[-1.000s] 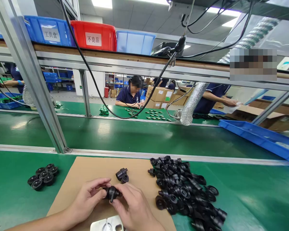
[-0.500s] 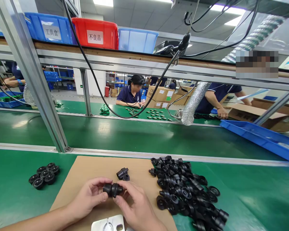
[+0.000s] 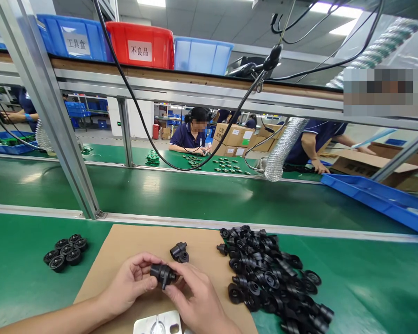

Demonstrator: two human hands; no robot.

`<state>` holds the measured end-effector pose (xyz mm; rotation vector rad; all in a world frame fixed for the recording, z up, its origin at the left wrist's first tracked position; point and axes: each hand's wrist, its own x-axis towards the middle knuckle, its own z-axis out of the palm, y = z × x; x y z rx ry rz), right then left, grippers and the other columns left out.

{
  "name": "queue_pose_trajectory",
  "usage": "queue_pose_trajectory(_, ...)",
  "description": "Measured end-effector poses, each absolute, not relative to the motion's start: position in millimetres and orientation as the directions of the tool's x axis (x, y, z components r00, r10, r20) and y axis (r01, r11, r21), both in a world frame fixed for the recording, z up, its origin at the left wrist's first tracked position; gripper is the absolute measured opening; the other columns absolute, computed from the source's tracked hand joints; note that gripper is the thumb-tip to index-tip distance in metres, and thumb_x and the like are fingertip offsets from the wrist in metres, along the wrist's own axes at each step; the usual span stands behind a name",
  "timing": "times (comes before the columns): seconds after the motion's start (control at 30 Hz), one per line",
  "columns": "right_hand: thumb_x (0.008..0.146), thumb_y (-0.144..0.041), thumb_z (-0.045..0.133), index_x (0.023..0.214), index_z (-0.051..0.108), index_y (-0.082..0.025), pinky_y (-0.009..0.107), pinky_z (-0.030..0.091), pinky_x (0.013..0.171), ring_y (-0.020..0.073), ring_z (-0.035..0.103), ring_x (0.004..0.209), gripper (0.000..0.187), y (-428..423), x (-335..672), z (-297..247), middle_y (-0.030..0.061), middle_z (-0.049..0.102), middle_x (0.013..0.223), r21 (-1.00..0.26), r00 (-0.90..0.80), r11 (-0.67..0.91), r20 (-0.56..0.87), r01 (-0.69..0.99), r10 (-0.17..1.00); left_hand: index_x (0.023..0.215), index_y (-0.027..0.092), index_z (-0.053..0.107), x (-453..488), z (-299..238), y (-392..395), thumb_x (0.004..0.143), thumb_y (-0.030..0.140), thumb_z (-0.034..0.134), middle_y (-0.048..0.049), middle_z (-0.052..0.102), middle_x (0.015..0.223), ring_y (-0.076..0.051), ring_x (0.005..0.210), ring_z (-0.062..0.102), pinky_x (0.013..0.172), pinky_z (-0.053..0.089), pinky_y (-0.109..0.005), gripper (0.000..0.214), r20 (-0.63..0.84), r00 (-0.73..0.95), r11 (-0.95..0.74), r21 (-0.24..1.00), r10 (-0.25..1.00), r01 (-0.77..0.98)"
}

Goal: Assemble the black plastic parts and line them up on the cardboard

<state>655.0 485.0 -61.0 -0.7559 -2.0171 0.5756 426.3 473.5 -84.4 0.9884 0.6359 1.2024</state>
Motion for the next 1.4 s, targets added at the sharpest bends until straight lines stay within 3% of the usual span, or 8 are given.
queue_pose_trajectory(0.23, 0.103, -0.009, 0.057, 0.139, 0.063, -0.021, 0.037, 0.065, 0.084, 0.0251, 0.075, 0.097, 0.039, 493, 658, -53, 0.0111, 0.078, 0.114, -0.377, -0.55, 0.877, 0.683, 0.298, 0.481, 0.11, 0.018, 0.078, 426, -83, 471, 0.078, 0.036, 0.1, -0.0098, 0.081, 0.113, -0.021, 0.104, 0.075, 0.088, 0.06, -0.029, 0.043, 0.054, 0.255, 0.055, 0.914, 0.965, -0.402)
queue_pose_trajectory(0.43, 0.105, -0.029, 0.062, 0.115, 0.07, -0.021, 0.034, 0.06, 0.066, 0.0237, 0.072, 0.078, 0.014, 484, 657, -51, 0.0071, 0.075, 0.092, -0.497, -0.542, 0.747, 0.517, 0.441, 0.663, 0.106, 0.019, 0.082, 427, -80, 467, 0.077, 0.037, 0.1, -0.01, 0.08, 0.114, -0.025, 0.104, 0.074, 0.091, 0.06, -0.033, 0.039, 0.104, 0.192, -0.045, 0.956, 0.976, -0.289)
queue_pose_trajectory(0.57, 0.108, -0.043, 0.061, 0.125, 0.065, -0.021, 0.033, 0.062, 0.07, 0.023, 0.075, 0.078, 0.028, 484, 656, -55, 0.0073, 0.077, 0.095, -0.457, -0.487, 0.748, 0.57, 0.482, 0.662, 0.107, 0.019, 0.081, 429, -78, 467, 0.078, 0.039, 0.098, -0.0118, 0.079, 0.117, -0.027, 0.105, 0.074, 0.089, 0.061, -0.035, 0.039, 0.11, 0.186, -0.058, 0.963, 0.976, -0.264)
queue_pose_trajectory(0.83, 0.112, -0.022, 0.045, 0.116, 0.07, -0.023, 0.034, 0.065, 0.072, 0.0247, 0.077, 0.09, 0.026, 486, 662, -46, 0.0117, 0.079, 0.116, -0.034, -0.664, 0.891, 0.654, 0.452, 0.362, 0.107, 0.018, 0.08, 429, -76, 464, 0.078, 0.04, 0.099, -0.0117, 0.078, 0.115, -0.025, 0.104, 0.073, 0.092, 0.061, -0.035, 0.04, 0.088, 0.202, -0.027, 0.959, 0.975, -0.283)
queue_pose_trajectory(0.93, 0.112, -0.025, 0.049, 0.119, 0.071, -0.023, 0.034, 0.066, 0.074, 0.025, 0.078, 0.089, 0.023, 483, 660, -47, 0.012, 0.079, 0.109, -0.101, -0.627, 0.898, 0.682, 0.428, 0.375, 0.107, 0.019, 0.081, 429, -76, 463, 0.081, 0.041, 0.097, -0.0117, 0.079, 0.113, -0.025, 0.102, 0.074, 0.091, 0.061, -0.034, 0.038, 0.108, 0.21, -0.048, 0.962, 0.972, -0.27)
queue_pose_trajectory(1.07, 0.109, -0.032, 0.058, 0.129, 0.064, -0.022, 0.031, 0.066, 0.079, 0.0233, 0.078, 0.089, 0.022, 481, 654, -54, 0.0099, 0.079, 0.105, -0.437, -0.497, 0.816, 0.648, 0.378, 0.577, 0.106, 0.02, 0.082, 430, -78, 463, 0.081, 0.038, 0.096, -0.011, 0.079, 0.115, -0.027, 0.107, 0.076, 0.094, 0.063, -0.035, 0.033, 0.177, 0.171, -0.132, 0.96, 0.969, -0.246)
queue_pose_trajectory(1.2, 0.108, -0.03, 0.058, 0.137, 0.06, -0.022, 0.034, 0.064, 0.083, 0.0256, 0.078, 0.096, 0.03, 481, 654, -58, 0.0109, 0.079, 0.113, -0.461, -0.561, 0.804, 0.578, 0.376, 0.593, 0.106, 0.021, 0.081, 429, -81, 462, 0.084, 0.03, 0.093, -0.0099, 0.081, 0.115, -0.027, 0.108, 0.077, 0.096, 0.063, -0.035, 0.026, 0.231, 0.17, -0.191, 0.956, 0.958, -0.222)
queue_pose_trajectory(1.4, 0.112, -0.04, 0.044, 0.098, 0.069, -0.023, 0.029, 0.052, 0.065, 0.0203, 0.072, 0.072, 0.034, 475, 655, -49, 0.0024, 0.075, 0.083, -0.596, -0.604, 0.649, 0.317, 0.473, 0.731, 0.104, 0.02, 0.082, 428, -81, 460, 0.086, 0.022, 0.09, -0.0098, 0.083, 0.111, -0.026, 0.107, 0.078, 0.097, 0.063, -0.034, 0.02, 0.338, 0.213, -0.313, 0.939, 0.917, -0.146)
